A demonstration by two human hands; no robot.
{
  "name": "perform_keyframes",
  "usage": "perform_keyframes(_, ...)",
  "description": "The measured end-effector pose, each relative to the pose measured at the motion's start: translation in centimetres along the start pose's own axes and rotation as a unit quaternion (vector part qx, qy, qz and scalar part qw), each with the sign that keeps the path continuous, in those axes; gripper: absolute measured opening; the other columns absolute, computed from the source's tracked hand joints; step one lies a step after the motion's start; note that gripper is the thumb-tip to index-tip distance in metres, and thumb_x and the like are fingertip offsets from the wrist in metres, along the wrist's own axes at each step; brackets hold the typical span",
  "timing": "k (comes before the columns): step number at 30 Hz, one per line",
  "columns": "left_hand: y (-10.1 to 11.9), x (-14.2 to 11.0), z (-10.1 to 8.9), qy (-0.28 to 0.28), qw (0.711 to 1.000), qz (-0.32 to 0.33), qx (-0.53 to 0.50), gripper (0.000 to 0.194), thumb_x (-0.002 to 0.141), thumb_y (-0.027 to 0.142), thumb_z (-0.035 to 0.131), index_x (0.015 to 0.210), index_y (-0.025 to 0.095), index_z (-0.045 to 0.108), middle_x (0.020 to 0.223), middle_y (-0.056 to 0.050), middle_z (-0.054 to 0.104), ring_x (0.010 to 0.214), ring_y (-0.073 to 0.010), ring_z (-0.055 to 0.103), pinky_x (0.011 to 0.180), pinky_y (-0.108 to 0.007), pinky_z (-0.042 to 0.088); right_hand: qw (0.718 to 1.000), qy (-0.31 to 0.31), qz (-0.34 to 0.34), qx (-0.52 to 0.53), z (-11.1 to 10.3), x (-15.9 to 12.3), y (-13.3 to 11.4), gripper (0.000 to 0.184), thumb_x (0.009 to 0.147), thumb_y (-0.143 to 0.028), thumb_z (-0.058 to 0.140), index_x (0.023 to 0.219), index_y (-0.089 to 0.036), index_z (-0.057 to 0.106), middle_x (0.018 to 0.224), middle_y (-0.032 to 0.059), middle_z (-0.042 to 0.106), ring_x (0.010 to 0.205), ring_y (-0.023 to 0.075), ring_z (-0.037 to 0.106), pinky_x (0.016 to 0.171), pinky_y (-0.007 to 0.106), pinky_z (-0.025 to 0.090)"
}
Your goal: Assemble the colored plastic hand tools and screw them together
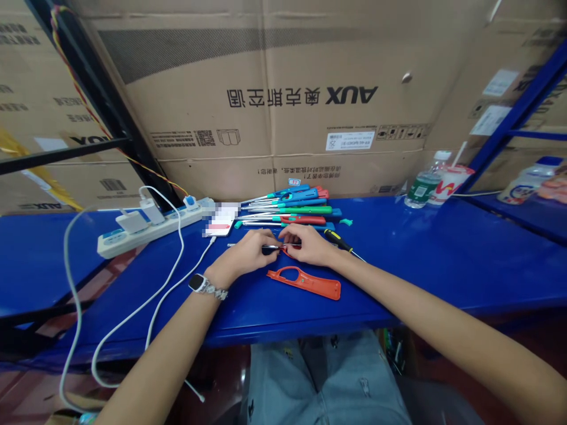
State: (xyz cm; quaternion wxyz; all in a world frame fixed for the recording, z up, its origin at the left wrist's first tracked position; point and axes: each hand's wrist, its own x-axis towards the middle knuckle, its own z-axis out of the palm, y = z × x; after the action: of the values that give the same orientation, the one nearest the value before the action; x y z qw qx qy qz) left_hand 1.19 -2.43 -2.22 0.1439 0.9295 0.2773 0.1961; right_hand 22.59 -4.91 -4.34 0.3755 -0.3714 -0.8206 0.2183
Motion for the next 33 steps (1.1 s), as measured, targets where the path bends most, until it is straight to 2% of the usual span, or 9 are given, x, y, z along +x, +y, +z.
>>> perform_keyframes(2, 0.0, 0.1, 0.1, -0.003, 1.0, 0.004, 0.013, 0.018, 0.093, 0.022, 0.065, 0.1, 0.02, 0.08, 0.101, -0.008, 0.072, 0.089, -0.0206, 0.068, 0.084, -0.033, 0.053, 1.0, 0.018, -0.004, 0.005, -0.4, 0.2, -0.2, 0.033, 0.074, 0.001, 0.053, 0.099, -0.017, 0.065, 0.086, 0.0022, 0.07, 0.077, 0.0163, 0.066, 0.074, 0.032, 0.055)
perform_keyframes(5, -0.4, 0.2, 0.4, -0.006, 1.0, 0.006, 0.028, 0.02, 0.097, 0.023, 0.061, 0.092, 0.018, 0.08, 0.095, -0.009, 0.07, 0.084, -0.0198, 0.067, 0.079, -0.031, 0.052, 0.997, 0.076, -0.003, 0.011, -2.1, 0.3, -0.7, 0.037, 0.072, 0.005, 0.044, 0.093, -0.017, 0.066, 0.093, 0.0042, 0.072, 0.087, 0.0171, 0.068, 0.083, 0.034, 0.056)
perform_keyframes(8, -0.9, 0.3, 0.6, -0.008, 0.999, 0.018, 0.043, 0.022, 0.097, 0.021, 0.059, 0.089, 0.018, 0.079, 0.092, -0.008, 0.069, 0.079, -0.0182, 0.065, 0.075, -0.029, 0.051, 0.994, 0.1, 0.008, -0.041, -4.5, -0.5, -1.1, 0.033, 0.079, 0.002, 0.045, 0.092, -0.017, 0.068, 0.098, 0.0066, 0.073, 0.092, 0.0188, 0.069, 0.083, 0.036, 0.055)
perform_keyframes(12, -0.8, 0.2, 0.6, -0.009, 0.997, 0.023, 0.067, 0.024, 0.098, 0.023, 0.056, 0.091, 0.018, 0.078, 0.093, -0.008, 0.068, 0.08, -0.0179, 0.065, 0.075, -0.029, 0.05, 0.985, 0.001, 0.023, -0.171, -6.4, -2.9, -1.2, 0.024, 0.087, -0.008, 0.059, 0.105, -0.018, 0.073, 0.111, 0.0109, 0.073, 0.106, 0.0251, 0.065, 0.093, 0.045, 0.052)
perform_keyframes(16, -0.1, 0.0, 0.2, -0.014, 0.996, 0.019, 0.084, 0.026, 0.098, 0.024, 0.055, 0.092, 0.017, 0.079, 0.098, -0.01, 0.07, 0.085, -0.0201, 0.066, 0.08, -0.032, 0.052, 0.969, -0.059, 0.034, -0.238, -6.1, -4.6, -1.3, 0.022, 0.094, -0.02, 0.062, 0.114, -0.02, 0.073, 0.116, 0.0116, 0.072, 0.113, 0.0284, 0.063, 0.097, 0.051, 0.047)
perform_keyframes(21, 1.4, -0.2, -0.1, 0.001, 0.994, 0.009, 0.112, 0.023, 0.094, 0.028, 0.061, 0.106, 0.017, 0.079, 0.105, -0.012, 0.071, 0.093, -0.025, 0.067, 0.086, -0.04, 0.055, 0.968, -0.06, 0.043, -0.242, -5.6, -4.7, -1.2, 0.022, 0.094, -0.02, 0.063, 0.114, -0.02, 0.073, 0.118, 0.0107, 0.072, 0.113, 0.0278, 0.063, 0.098, 0.05, 0.045)
perform_keyframes(26, 2.8, 0.4, 0.8, 0.042, 0.992, 0.03, 0.118, 0.049, 0.094, 0.051, 0.066, 0.129, 0.016, 0.069, 0.118, -0.015, 0.069, 0.11, -0.0313, 0.064, 0.097, -0.048, 0.054, 0.973, -0.043, 0.053, -0.22, -5.7, -4.5, -1.1, 0.033, 0.086, -0.017, 0.069, 0.119, -0.019, 0.07, 0.124, 0.0113, 0.07, 0.116, 0.0265, 0.063, 0.099, 0.044, 0.046)
perform_keyframes(30, 2.6, 1.0, 1.8, 0.024, 0.998, 0.017, 0.058, 0.041, 0.099, 0.048, 0.062, 0.122, 0.016, 0.073, 0.114, -0.013, 0.069, 0.105, -0.0267, 0.066, 0.095, -0.043, 0.056, 0.958, -0.025, 0.068, -0.279, -6.2, -4.4, -1.5, 0.032, 0.085, -0.016, 0.065, 0.116, -0.018, 0.071, 0.12, 0.0107, 0.071, 0.113, 0.0283, 0.061, 0.097, 0.046, 0.041)
perform_keyframes(33, 2.0, 1.0, 2.0, 0.019, 0.999, 0.027, 0.033, 0.033, 0.101, 0.041, 0.061, 0.118, 0.017, 0.075, 0.108, -0.011, 0.067, 0.097, -0.0232, 0.067, 0.09, -0.039, 0.056, 0.943, -0.054, 0.086, -0.318, -6.8, -3.9, -1.5, 0.023, 0.084, -0.014, 0.063, 0.104, -0.019, 0.075, 0.11, 0.0099, 0.073, 0.107, 0.0295, 0.06, 0.094, 0.047, 0.037)
